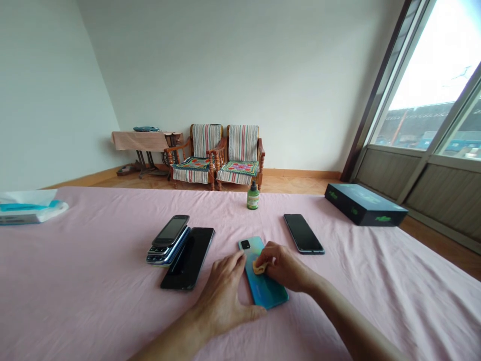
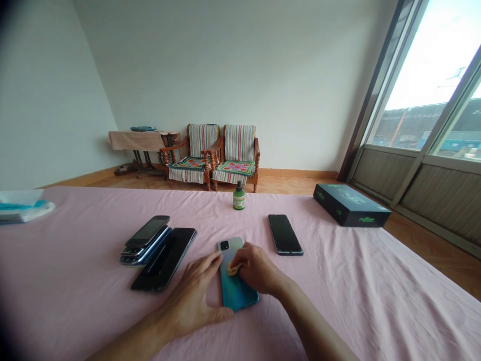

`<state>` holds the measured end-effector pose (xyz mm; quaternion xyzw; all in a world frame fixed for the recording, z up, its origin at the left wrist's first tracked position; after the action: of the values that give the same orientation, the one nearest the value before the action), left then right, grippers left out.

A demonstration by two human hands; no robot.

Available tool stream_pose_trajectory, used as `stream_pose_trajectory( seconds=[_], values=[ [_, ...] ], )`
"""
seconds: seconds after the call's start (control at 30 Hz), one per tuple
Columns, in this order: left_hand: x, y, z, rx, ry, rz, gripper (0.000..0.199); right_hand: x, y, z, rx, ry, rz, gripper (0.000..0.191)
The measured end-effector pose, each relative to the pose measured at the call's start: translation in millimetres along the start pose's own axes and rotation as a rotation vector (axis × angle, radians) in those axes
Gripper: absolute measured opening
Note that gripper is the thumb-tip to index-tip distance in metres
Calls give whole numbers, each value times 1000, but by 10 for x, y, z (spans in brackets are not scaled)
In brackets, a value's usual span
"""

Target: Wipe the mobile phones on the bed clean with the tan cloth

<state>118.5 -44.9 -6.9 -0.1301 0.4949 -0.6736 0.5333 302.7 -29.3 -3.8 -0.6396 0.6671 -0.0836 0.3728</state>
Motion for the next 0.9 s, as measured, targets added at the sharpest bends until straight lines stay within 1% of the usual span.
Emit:
stream_pose_trajectory(
  seconds=[0.1, 0.2, 0.23, 0.33, 0.37, 0.4, 0.43, 0.53, 0.57, 0.6, 0.7, 0.77, 0.9],
  values=[
    [-5, 5, 0, -2, -5, 17, 100, 95, -1, -84, 42, 9, -9, 36],
    [-10, 12, -2, 7, 2, 35, 99, 217, -17, -159, 35, 38, -23, 34],
    [-11, 13, -3, 11, 7, 43, 98, 262, -38, -180, 23, 49, -44, 33],
    [-9, 19, -9, 22, 16, 62, 97, 375, -123, -229, 1, 68, -179, 30],
    [-5, 23, -10, 27, 20, 60, 97, 392, -150, -236, 1, 71, -201, 28],
    [0, 27, -12, 33, 24, 55, 96, 394, -171, -236, 2, 80, -188, 27],
    [8, 31, -12, 40, 28, 50, 94, 380, -185, -229, 5, 98, -134, 25],
    [36, 40, 7, 65, 43, 40, 83, 290, -158, -174, 1, 193, 128, 17],
    [46, 40, 20, 72, 49, 45, 79, 256, -126, -151, -20, 234, 187, 15],
    [56, 40, 38, 79, 58, 51, 75, 224, -88, -130, -51, 270, 220, 13],
    [77, 35, 88, 112, 96, 80, 65, 145, -1, -83, -148, 361, 266, 8],
    [82, 34, 99, 140, 110, 105, 62, 109, 10, -77, -199, 412, 280, 6],
    [70, 31, 66, 215, 70, 154, 64, 59, -29, -162, -357, 493, 263, 20]
  ],
)
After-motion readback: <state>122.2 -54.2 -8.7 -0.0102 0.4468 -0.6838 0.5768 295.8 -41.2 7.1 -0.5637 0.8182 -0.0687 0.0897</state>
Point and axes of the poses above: each hand's wrist, its own x-axis away from the middle knuckle, its own y-axis out of the palm, z = x × y, the point moved 2 cm from there along -x, towards the middle knuckle, and after that the axes turned 15 degrees about z, right-handed, at the moved point
